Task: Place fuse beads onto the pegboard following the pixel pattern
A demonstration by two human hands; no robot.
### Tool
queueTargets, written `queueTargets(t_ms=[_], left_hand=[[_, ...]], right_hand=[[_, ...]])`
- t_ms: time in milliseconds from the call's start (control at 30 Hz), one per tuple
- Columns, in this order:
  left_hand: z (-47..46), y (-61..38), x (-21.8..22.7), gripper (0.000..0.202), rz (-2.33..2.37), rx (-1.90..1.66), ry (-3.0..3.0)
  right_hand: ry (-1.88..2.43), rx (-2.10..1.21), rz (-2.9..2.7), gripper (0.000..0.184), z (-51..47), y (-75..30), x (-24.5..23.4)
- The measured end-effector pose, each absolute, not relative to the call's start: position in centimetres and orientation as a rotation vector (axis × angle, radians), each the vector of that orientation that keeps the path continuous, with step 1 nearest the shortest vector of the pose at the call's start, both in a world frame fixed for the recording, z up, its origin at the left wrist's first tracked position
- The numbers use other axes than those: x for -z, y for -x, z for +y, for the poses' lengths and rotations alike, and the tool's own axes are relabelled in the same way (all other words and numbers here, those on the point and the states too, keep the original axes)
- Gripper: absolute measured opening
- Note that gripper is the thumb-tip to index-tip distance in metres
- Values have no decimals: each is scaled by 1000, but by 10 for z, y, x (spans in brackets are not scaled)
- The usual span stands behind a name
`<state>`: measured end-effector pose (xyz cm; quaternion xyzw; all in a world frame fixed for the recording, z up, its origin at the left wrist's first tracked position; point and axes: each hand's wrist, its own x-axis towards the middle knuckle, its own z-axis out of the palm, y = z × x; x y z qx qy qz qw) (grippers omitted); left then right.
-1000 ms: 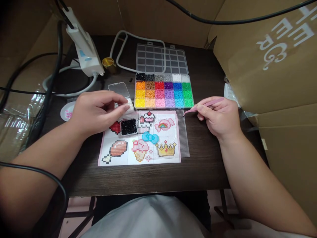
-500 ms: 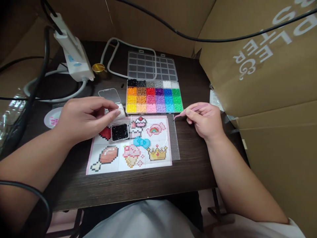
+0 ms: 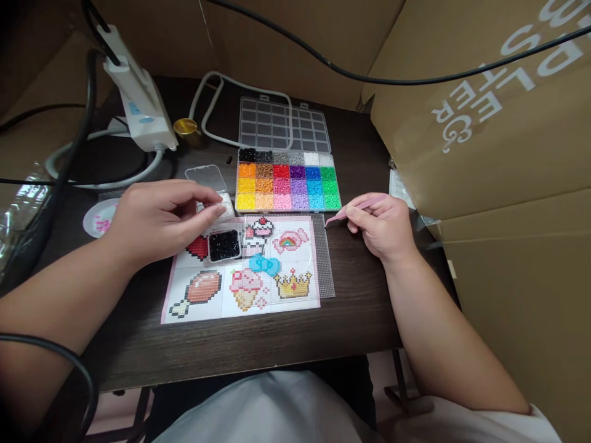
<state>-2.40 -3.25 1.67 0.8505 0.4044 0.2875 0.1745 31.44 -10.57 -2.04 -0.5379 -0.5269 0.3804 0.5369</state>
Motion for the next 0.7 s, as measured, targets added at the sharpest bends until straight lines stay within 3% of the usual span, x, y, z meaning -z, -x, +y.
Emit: queueTargets(t_ms=[700], left_hand=[[-31, 27, -14, 14, 1098, -847, -2435]], right_hand=[[1292, -934, -1173, 18, -102, -314, 22]])
